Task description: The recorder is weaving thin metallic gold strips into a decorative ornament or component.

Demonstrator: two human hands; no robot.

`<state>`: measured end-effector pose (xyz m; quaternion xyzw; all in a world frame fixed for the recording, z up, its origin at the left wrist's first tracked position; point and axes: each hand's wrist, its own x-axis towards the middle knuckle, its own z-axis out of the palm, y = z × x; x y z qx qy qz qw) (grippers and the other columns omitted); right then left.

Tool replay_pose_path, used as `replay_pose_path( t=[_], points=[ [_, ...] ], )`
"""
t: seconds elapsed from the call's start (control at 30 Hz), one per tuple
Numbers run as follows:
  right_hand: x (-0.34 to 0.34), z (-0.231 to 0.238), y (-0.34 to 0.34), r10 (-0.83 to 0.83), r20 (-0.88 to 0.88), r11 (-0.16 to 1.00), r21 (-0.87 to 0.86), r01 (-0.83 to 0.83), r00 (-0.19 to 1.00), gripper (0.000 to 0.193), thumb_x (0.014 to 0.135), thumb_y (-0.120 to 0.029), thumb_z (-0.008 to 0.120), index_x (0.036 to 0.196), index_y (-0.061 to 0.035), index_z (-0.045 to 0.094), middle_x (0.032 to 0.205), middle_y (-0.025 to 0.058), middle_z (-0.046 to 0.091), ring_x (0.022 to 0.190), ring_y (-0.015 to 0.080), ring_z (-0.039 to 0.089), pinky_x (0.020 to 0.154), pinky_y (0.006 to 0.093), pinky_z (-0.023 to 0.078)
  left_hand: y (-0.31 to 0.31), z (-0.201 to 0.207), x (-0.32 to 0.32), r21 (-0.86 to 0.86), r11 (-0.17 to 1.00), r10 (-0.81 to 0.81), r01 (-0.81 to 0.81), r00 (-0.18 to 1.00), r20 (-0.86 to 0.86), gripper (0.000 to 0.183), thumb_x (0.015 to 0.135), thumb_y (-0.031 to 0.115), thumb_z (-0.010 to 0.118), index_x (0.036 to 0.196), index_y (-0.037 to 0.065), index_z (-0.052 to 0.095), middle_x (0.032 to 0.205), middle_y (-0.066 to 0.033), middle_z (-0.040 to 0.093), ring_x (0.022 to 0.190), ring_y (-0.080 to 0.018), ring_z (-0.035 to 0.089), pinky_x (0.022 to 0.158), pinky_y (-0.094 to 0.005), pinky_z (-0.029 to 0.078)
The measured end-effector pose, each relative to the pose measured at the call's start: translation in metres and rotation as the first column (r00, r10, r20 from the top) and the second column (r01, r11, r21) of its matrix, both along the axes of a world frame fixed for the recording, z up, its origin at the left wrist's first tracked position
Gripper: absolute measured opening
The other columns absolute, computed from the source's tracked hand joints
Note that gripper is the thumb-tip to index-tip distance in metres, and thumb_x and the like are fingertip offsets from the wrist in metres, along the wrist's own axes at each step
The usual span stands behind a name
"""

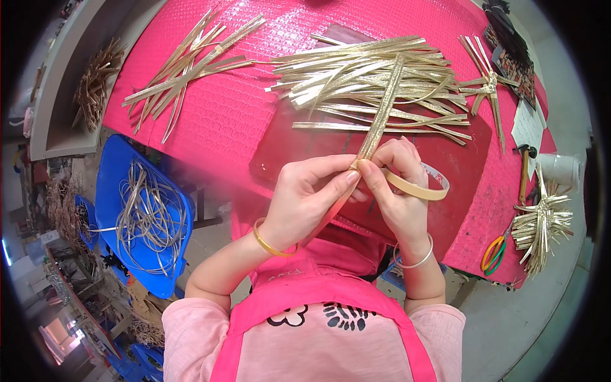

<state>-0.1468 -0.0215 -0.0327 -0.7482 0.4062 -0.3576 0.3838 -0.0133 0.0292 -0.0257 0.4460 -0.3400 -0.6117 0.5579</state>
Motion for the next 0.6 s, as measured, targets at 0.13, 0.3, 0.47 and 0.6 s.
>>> replay_pose_path(
  t=[0.13, 0.3, 0.47, 0.6],
  points=[
    [0.005, -0.004, 0.005, -0.13, -0.044, 0.965, -0.237, 0.116, 0.991, 0.013, 0.071, -0.017, 0.059, 0.068, -0.0078, 0.05, 0.068, 0.0034, 0.048, 0.072, 0.0204, 0.045, 0.086, 0.0377, 0.025, -0.002, -0.002, 0.002, 0.024, 1.0, 0.005, -0.002, 0.995, -0.1, 0.022, 0.084, 0.009, 0.048, 0.099, -0.006, 0.053, 0.078, -0.0094, 0.059, 0.061, -0.0114, 0.056, 0.055, -0.0204, 0.046],
    [0.005, -0.017, 0.012, -0.351, 0.111, 0.868, -0.333, 0.368, 0.93, 0.011, 0.074, -0.018, 0.055, 0.07, -0.0084, 0.05, 0.075, 0.0039, 0.048, 0.082, 0.0229, 0.044, 0.088, 0.0392, 0.021, -0.002, -0.005, -0.002, 0.074, 0.997, 0.05, -0.025, 0.932, -0.36, 0.023, 0.085, 0.013, 0.047, 0.099, -0.005, 0.052, 0.071, -0.0092, 0.057, 0.051, -0.0104, 0.052, 0.044, -0.0178, 0.041],
    [0.002, -0.023, 0.005, -0.015, 0.191, 0.964, -0.258, 0.065, 0.981, 0.016, 0.079, -0.018, 0.055, 0.087, -0.0044, 0.053, 0.087, 0.0051, 0.05, 0.086, 0.0188, 0.05, 0.089, 0.036, 0.025, -0.006, -0.009, 0.004, 0.094, 0.994, 0.002, 0.059, 0.837, -0.546, 0.022, 0.084, 0.012, 0.047, 0.1, -0.002, 0.051, 0.065, -0.0072, 0.054, 0.046, -0.0094, 0.048, 0.04, -0.0166, 0.038],
    [0.018, -0.014, 0.015, -0.186, 0.687, 0.92, 0.373, -0.121, 0.702, 0.009, 0.079, -0.009, 0.056, 0.082, -0.0005, 0.054, 0.086, 0.0035, 0.053, 0.082, 0.01, 0.049, 0.069, 0.0212, 0.039, -0.012, -0.002, 0.006, 0.049, 0.974, -0.129, 0.221, 0.722, -0.679, 0.018, 0.084, 0.011, 0.047, 0.098, -0.001, 0.048, 0.063, -0.0065, 0.051, 0.043, -0.0102, 0.047, 0.038, -0.0171, 0.037]
  ],
)
